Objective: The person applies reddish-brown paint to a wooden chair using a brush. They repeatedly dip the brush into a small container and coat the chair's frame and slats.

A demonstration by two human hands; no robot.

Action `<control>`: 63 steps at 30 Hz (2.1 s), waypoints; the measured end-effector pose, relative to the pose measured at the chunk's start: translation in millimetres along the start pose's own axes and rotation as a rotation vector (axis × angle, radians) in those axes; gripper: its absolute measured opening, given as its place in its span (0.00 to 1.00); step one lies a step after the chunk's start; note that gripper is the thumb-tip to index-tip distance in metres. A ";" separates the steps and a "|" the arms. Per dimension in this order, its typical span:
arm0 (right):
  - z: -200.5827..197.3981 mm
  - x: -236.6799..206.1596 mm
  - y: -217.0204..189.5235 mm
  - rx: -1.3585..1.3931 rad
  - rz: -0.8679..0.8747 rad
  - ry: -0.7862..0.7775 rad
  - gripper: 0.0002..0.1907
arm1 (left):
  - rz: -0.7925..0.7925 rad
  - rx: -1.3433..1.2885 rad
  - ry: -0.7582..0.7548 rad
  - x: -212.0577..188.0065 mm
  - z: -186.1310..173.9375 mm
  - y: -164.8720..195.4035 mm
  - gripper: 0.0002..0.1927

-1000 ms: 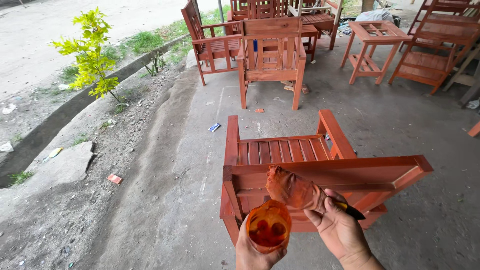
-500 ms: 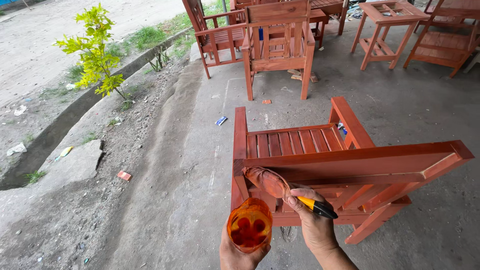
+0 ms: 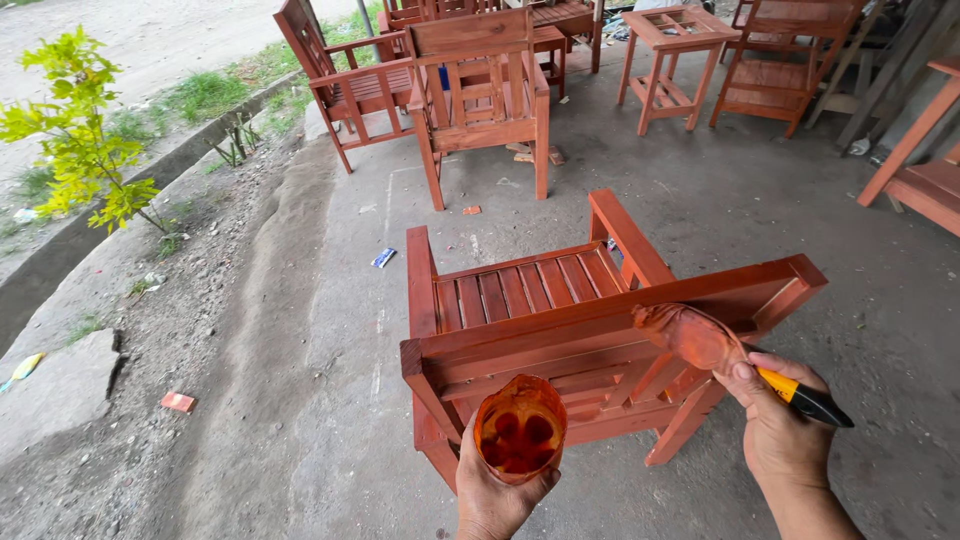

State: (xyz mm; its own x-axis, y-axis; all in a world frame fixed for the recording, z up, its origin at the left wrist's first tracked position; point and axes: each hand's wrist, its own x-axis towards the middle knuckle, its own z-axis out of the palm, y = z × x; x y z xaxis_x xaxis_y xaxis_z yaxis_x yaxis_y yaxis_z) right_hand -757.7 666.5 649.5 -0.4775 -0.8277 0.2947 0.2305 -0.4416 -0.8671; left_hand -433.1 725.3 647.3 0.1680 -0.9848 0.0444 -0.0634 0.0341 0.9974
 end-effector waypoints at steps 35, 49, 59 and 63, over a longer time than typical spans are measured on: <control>14.5 -13.2 11.6 -0.909 -0.648 0.334 0.07 | -0.140 -0.155 -0.088 6.8 8.7 13.4 0.58; 32.8 -8.0 4.2 -0.796 -0.534 0.326 0.06 | -0.111 -0.107 -0.094 14.6 -1.6 13.8 0.58; 26.3 8.5 -13.0 -0.368 -0.382 0.312 0.03 | -0.231 -0.305 -0.072 15.3 0.9 18.2 0.59; 37.2 1.4 -0.3 -0.520 -0.316 0.409 0.04 | -0.140 -0.219 -0.109 16.6 -1.9 18.4 0.58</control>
State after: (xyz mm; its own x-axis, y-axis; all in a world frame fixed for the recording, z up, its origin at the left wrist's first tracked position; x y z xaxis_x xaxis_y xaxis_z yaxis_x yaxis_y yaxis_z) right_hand -726.9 652.6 665.1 -0.7563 -0.4475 0.4772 -0.3544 -0.3329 -0.8738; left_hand -429.6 709.9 666.4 0.0529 -0.9946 -0.0895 0.1693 -0.0794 0.9824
